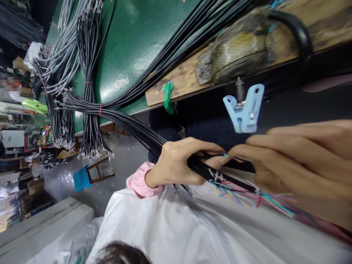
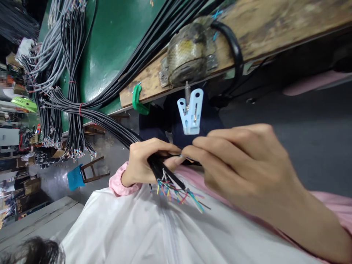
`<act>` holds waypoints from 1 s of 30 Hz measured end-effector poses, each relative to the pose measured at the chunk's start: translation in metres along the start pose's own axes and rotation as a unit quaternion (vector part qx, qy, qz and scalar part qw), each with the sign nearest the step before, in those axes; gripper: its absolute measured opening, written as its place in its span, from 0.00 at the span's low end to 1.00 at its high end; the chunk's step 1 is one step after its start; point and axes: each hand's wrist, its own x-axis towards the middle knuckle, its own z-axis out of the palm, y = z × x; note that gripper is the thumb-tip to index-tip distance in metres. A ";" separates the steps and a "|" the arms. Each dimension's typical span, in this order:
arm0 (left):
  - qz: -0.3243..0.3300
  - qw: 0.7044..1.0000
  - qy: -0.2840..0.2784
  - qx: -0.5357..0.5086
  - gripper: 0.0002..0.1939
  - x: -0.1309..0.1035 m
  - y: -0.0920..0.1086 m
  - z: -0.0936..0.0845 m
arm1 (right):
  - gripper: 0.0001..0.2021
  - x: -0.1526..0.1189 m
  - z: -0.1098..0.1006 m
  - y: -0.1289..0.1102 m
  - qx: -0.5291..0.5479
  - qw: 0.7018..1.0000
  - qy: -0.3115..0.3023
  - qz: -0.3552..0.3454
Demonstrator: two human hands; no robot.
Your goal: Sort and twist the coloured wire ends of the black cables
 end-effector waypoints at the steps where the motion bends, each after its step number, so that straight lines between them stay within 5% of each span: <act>1: -0.002 1.000 -0.004 -0.012 0.17 0.001 0.002 0.000 | 0.11 0.000 0.000 0.002 0.017 1.000 -0.003 0.003; 4: -0.012 0.999 -0.027 -0.027 0.20 0.007 0.003 -0.001 | 0.08 0.001 0.006 0.011 0.125 0.991 -0.024 0.035; 8: -0.025 0.998 0.012 -0.050 0.22 0.012 0.003 0.000 | 0.15 0.005 0.019 0.024 0.266 0.942 0.027 0.203; 12: 0.013 0.992 0.097 -0.074 0.17 0.015 0.005 0.005 | 0.25 0.024 0.030 0.022 0.432 0.816 0.042 0.381; 14: 0.015 0.989 0.131 -0.071 0.17 0.018 0.007 0.006 | 0.25 0.036 0.032 0.017 0.514 0.745 0.036 0.425; 17: -0.032 0.989 0.136 -0.055 0.22 0.023 0.009 0.005 | 0.25 0.046 0.033 0.013 0.578 0.686 0.036 0.441; 27: -0.079 0.989 0.111 -0.053 0.26 0.029 0.006 0.009 | 0.32 0.053 0.037 0.013 0.641 0.620 -0.011 0.453; 30: -0.095 0.990 0.090 -0.044 0.23 0.028 0.007 0.008 | 0.34 0.053 0.035 0.014 0.628 0.653 -0.043 0.421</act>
